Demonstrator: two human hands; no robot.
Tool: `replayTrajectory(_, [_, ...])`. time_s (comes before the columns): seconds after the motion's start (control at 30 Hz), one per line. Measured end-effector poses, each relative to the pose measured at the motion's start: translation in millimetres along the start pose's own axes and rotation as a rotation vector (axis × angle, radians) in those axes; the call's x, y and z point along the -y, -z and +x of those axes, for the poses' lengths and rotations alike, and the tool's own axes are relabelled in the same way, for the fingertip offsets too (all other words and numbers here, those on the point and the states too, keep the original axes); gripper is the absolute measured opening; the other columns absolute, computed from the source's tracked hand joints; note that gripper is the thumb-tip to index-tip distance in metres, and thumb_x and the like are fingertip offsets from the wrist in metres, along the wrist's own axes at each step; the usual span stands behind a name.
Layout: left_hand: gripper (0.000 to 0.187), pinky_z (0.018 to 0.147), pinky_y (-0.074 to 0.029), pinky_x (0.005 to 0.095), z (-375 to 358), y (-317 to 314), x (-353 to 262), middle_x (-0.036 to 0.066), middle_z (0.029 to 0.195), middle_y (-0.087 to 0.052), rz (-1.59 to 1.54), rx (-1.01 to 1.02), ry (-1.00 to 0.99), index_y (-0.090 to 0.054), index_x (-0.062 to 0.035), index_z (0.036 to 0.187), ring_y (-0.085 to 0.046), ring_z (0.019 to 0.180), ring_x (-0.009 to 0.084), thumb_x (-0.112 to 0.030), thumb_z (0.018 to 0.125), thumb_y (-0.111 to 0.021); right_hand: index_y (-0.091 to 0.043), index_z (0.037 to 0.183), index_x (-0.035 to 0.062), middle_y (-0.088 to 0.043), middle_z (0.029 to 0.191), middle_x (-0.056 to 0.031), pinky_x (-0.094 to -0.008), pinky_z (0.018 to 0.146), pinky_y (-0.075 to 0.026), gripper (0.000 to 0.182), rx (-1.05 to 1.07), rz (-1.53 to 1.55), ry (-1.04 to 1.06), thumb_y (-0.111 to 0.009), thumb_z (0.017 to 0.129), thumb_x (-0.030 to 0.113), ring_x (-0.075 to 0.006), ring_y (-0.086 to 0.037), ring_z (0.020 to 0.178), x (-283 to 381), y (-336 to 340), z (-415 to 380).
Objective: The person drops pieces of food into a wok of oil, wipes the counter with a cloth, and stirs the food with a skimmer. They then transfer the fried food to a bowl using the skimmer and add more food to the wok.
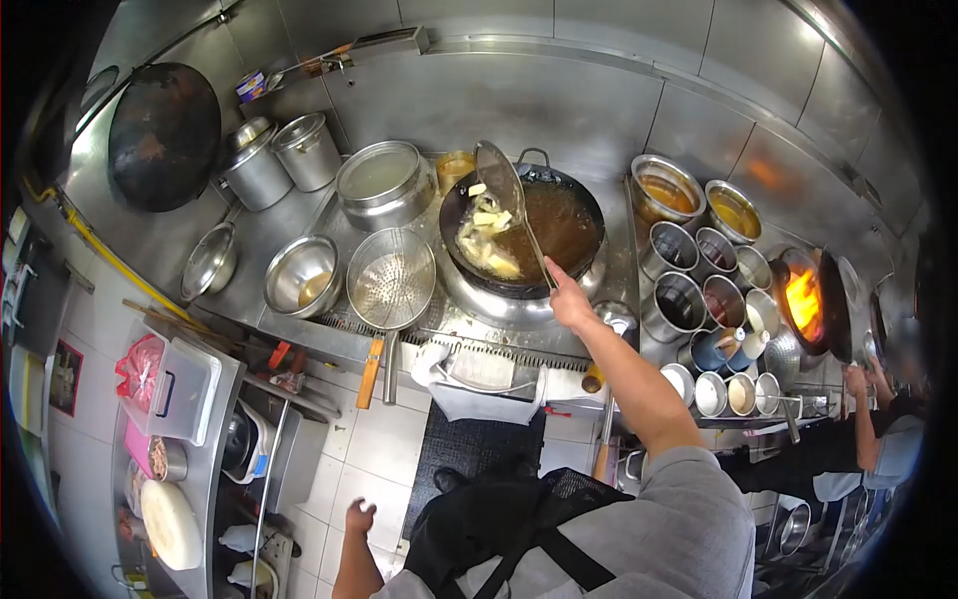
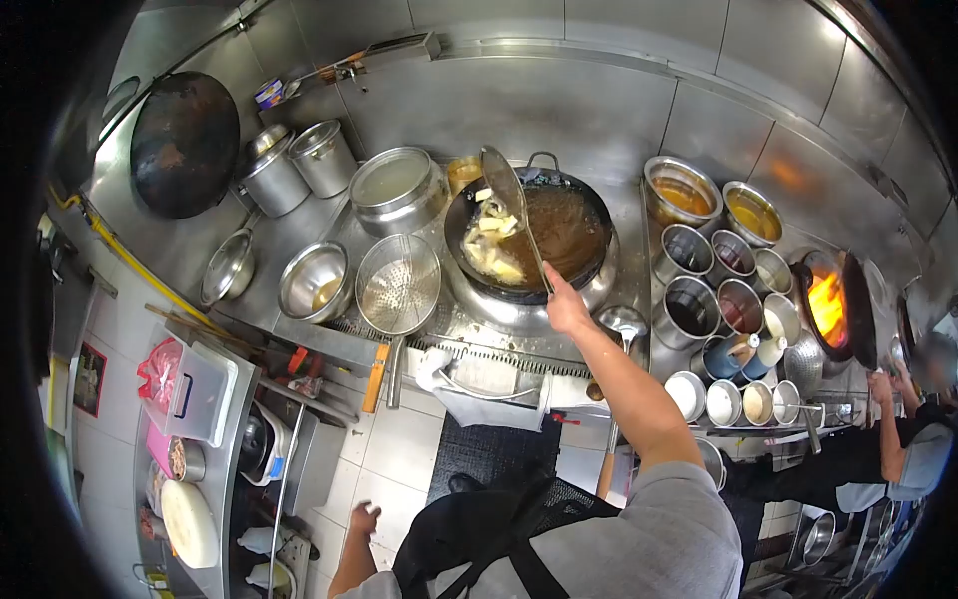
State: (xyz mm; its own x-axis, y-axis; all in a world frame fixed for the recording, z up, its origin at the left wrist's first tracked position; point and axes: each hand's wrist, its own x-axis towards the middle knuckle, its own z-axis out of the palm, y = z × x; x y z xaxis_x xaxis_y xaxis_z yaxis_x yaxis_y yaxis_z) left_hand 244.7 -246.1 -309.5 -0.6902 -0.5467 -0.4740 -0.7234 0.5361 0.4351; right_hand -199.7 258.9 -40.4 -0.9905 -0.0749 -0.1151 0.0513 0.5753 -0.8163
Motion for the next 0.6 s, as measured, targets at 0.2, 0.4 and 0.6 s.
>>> replayTrajectory(0.2, [0.044,0.079,-0.055,0.0389,-40.2,3.8,115.5,0.017,0.107,-0.065,0.981,0.641,-0.372,-0.061,-0.0060,0.112,-0.065,0.095,0.0311,-0.029,0.076,-0.072,-0.030,0.147,0.0219,-0.050,0.134,-0.0196,-0.0340,0.093,-0.044,0.066,-0.155,-0.100,0.282,-0.044,0.088,-0.001,-0.0294,-0.054,0.113,-10.2,-23.4,0.5])
replayTrajectory(0.4, [0.035,0.062,-0.053,0.0421,-60.1,54.9,109.7,0.007,0.100,-0.061,-0.298,0.355,0.402,-0.053,-0.0120,0.122,-0.063,0.083,0.0297,-0.017,0.088,-0.059,-0.035,0.146,0.0264,-0.060,0.083,-0.0119,-0.0305,0.041,-0.036,0.066,-0.275,0.107,0.052,-0.044,0.089,-0.004,-0.0104,-0.037,0.046,36.5,-28.0,-30.3])
replayTrajectory(0.6, [0.045,0.052,-0.047,0.0366,-6.1,102.7,156.5,0.009,0.098,-0.061,-0.712,0.188,0.455,-0.043,-0.0155,0.134,-0.063,0.073,0.0261,-0.018,0.091,-0.054,-0.030,0.146,0.0294,-0.057,0.120,-0.0279,-0.0438,0.099,-0.040,0.074,-0.496,-0.208,-0.220,-0.044,0.080,0.000,-0.0404,-0.053,0.116,51.3,-14.1,-64.9])
